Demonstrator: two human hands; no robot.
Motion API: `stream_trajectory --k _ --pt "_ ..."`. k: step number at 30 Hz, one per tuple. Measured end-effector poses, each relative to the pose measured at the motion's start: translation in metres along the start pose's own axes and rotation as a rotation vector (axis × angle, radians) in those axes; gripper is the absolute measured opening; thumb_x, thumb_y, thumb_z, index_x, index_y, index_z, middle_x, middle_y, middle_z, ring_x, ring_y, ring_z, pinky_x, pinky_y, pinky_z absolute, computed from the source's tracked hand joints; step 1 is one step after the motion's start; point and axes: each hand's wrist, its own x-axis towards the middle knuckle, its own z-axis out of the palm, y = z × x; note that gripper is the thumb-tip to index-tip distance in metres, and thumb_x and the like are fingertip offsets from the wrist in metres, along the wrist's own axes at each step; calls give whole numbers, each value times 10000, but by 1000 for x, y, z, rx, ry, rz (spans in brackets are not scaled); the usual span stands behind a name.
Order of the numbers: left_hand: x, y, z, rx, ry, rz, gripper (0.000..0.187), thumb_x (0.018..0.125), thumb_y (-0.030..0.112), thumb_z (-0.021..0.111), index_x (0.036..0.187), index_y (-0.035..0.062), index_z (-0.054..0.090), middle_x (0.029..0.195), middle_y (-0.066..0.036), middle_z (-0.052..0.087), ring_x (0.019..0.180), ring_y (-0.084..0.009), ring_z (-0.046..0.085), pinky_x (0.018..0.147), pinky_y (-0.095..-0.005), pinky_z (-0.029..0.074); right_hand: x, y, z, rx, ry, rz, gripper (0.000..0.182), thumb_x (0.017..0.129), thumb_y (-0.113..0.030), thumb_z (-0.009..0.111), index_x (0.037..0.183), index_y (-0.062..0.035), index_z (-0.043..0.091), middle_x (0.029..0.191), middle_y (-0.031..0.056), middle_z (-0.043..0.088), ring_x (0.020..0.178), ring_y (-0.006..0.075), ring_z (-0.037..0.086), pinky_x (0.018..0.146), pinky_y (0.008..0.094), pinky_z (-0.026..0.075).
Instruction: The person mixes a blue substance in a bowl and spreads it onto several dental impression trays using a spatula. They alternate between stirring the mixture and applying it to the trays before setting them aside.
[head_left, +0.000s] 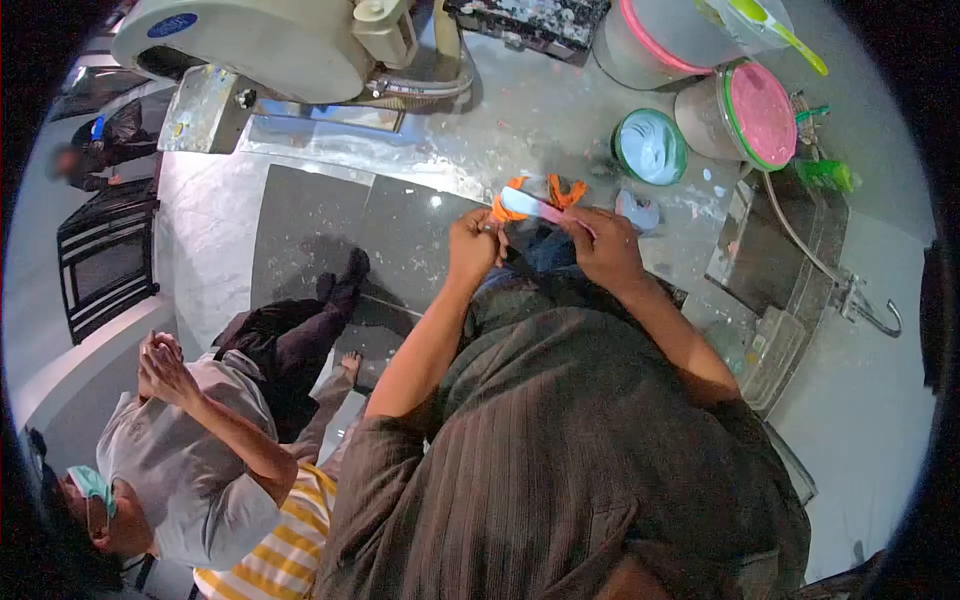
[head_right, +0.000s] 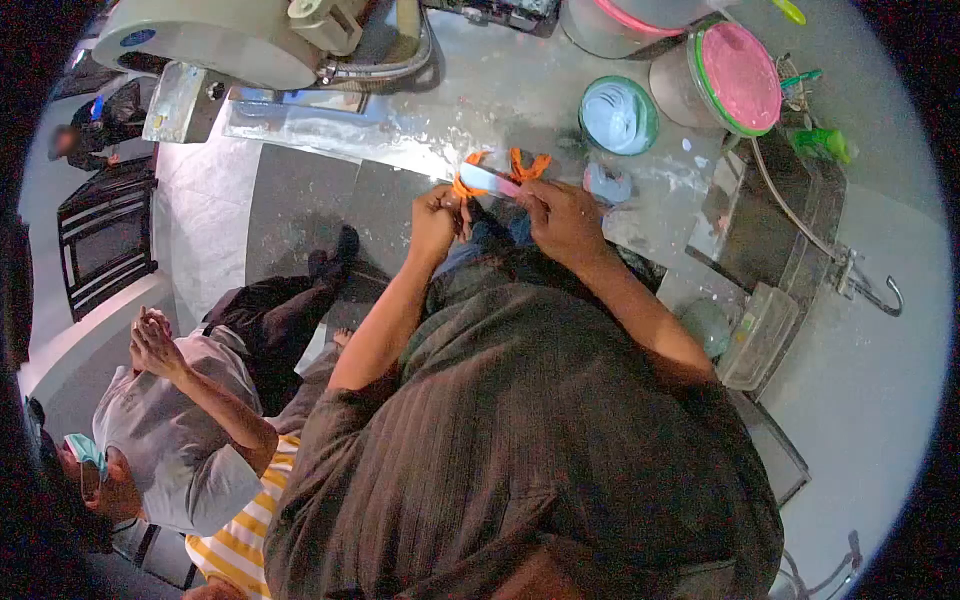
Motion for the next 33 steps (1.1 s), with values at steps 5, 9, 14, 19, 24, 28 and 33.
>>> stream_trajectory --k 5,9,14,19,24,28,33 --pt "21 -3 -14 -15 24 59 255 992 125 451 809 -16 560 596 -61 566 433 -113 510 373 -250 397 15 -4 8 -144 105 -122 177 848 -127 600 980 -21 649 861 162 669 769 354 646 672 438 503" --pt "10 1 -9 1 17 65 279 994 160 464 796 -8 564 601 -67 572 427 -124 504 384 -255 384 1 -3 9 -181 83 -159 190 853 -142 602 995 -21 640 879 162 662 758 355 646 643 435 504" --pt "9 0 -5 -25 -17 19 290 998 176 458 800 -9 560 602 -72 566 432 -128 506 381 -264 388 -3 -14 0 -187 54 -141 186 861 -106 609 1021 -21 647 815 147 639 729 331 632 637 413 483" --pt "1 0 -7 18 12 14 278 998 164 451 810 -9 561 603 -73 565 427 -131 503 377 -264 386 -4 -9 4 -271 108 -231 213 841 -113 614 1033 -20 626 834 141 637 717 320 641 616 410 501" --pt "-4 -7 -10 11 -4 -19 261 996 152 456 820 -7 566 596 -72 565 430 -130 505 375 -264 388 -4 -19 2 -341 72 -248 205 813 -95 621 1007 -28 606 822 118 625 690 290 647 581 403 516" --pt "1 -5 -9 -27 -3 -1 254 990 145 470 804 3 570 579 -63 560 417 -128 499 372 -262 384 -7 -17 2 -358 81 -306 178 800 -76 611 971 -34 583 804 109 607 674 282 639 575 390 506" --pt "4 6 -8 21 -26 17 277 991 154 455 783 4 560 578 -62 553 428 -128 505 377 -259 387 2 -11 1 -392 103 -337 195 785 -76 609 974 -38 580 793 107 600 680 284 634 580 393 498"
